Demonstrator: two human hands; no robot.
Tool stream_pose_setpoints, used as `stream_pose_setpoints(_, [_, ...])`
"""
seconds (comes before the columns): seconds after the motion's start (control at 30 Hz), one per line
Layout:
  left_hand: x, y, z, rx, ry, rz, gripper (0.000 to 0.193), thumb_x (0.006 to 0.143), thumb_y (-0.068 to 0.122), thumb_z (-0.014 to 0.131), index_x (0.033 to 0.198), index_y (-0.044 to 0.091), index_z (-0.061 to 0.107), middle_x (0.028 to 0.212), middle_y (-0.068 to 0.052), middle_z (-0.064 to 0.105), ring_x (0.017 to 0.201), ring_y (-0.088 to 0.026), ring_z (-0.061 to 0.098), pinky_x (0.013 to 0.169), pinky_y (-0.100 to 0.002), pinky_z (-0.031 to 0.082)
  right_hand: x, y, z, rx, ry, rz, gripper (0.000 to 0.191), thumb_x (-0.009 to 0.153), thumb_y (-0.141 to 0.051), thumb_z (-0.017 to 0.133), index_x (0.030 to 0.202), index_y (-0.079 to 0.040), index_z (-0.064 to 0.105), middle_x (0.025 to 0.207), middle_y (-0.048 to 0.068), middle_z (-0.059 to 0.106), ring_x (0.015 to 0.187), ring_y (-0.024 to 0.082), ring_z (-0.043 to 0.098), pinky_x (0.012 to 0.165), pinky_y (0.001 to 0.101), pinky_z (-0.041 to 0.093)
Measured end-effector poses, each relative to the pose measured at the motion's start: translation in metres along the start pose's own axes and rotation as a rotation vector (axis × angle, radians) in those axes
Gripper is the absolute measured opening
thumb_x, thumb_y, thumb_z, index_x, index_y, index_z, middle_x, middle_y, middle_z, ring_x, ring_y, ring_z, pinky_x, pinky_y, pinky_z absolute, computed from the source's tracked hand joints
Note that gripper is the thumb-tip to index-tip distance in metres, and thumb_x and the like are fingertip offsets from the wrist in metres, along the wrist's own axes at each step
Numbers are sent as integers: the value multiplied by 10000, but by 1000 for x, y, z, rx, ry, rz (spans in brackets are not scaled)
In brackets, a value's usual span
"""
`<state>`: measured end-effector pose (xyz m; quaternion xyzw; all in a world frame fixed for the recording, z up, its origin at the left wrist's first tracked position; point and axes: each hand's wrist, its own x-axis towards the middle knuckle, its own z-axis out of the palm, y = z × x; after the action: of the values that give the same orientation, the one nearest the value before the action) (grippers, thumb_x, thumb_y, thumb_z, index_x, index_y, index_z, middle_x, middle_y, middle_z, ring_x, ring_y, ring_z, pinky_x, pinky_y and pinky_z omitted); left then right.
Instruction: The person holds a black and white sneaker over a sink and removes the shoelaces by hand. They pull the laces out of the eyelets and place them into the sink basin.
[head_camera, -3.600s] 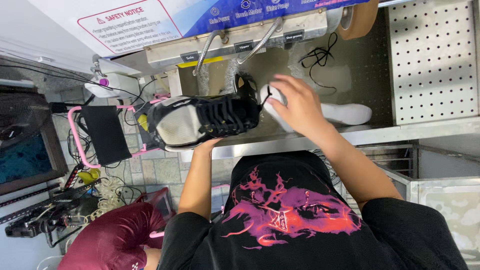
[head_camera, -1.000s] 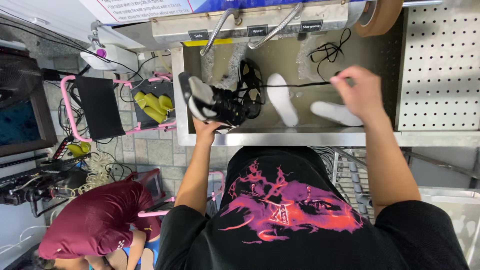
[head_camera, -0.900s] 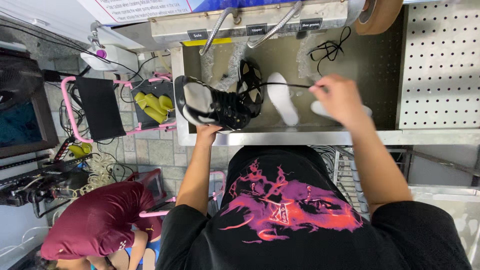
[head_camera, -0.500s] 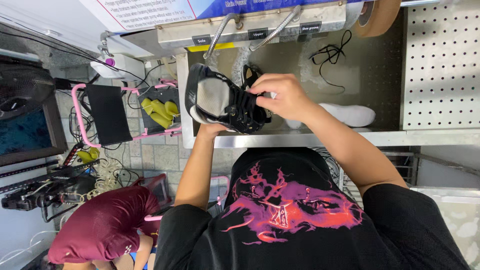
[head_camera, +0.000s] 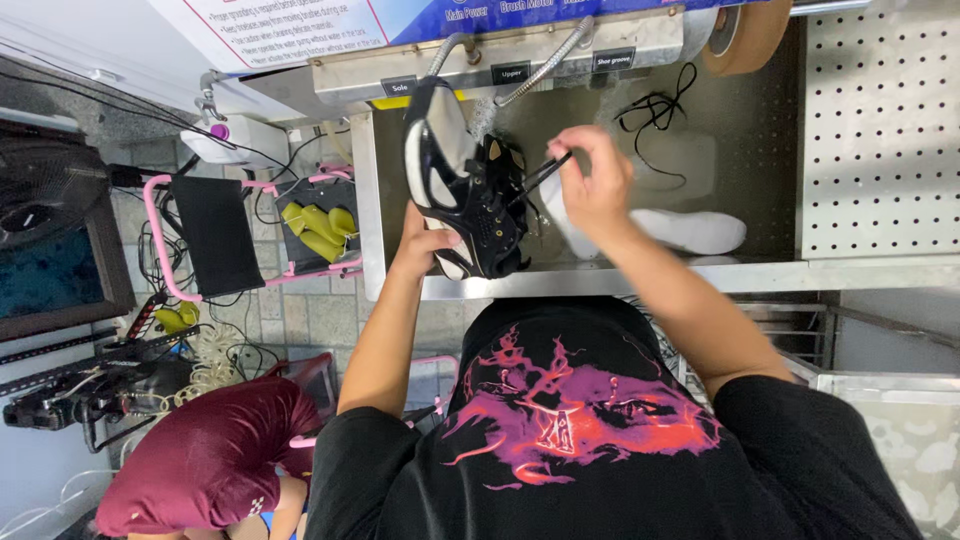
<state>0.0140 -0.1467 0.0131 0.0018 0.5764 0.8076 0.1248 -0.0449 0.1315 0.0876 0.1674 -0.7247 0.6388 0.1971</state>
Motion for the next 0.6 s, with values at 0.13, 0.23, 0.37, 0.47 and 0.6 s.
stream_pose_setpoints(0.13, [0,-6,9,-191,31,-102,929,588,132,656,1474,-35,432,1251,-159,651,1111,-277,657,967,-369,547,-20,18,23,863,148,728,276,1006,-144,670,1221,-54,523,795,16,618,639,101,564,588,269,448])
stream_pose_setpoints(0.23, [-2,-13,2,-228,50,-143,923,586,150,640,1468,-31,438,1246,-169,650,1105,-292,659,955,-379,551,-16,42,-1,421,-6,511,376,958,-98,767,1238,-28,525,725,3,474,613,79,426,537,273,355])
stream_pose_setpoints(0.37, [0,-27,-11,-177,75,-167,912,600,142,639,1474,-32,445,1235,-188,647,1093,-311,652,957,-393,551,-13,68,-27,-77,-49,260,387,967,-168,776,1235,-25,537,698,-16,462,615,87,410,546,262,337])
stream_pose_setpoints(0.47, [4,-45,-14,-303,62,-217,905,577,142,625,1453,-2,448,1221,-178,657,1077,-313,663,950,-395,562,-20,73,-17,816,207,711,255,981,-182,687,1175,-99,543,651,-31,492,528,96,455,508,304,440])
stream_pose_setpoints(0.6, [7,-60,-23,-457,43,-259,851,591,150,615,1410,-41,487,1188,-197,673,1040,-331,682,939,-402,575,-16,66,-25,415,-140,621,207,1054,-276,667,1069,-72,700,736,1,601,591,111,536,517,281,406])
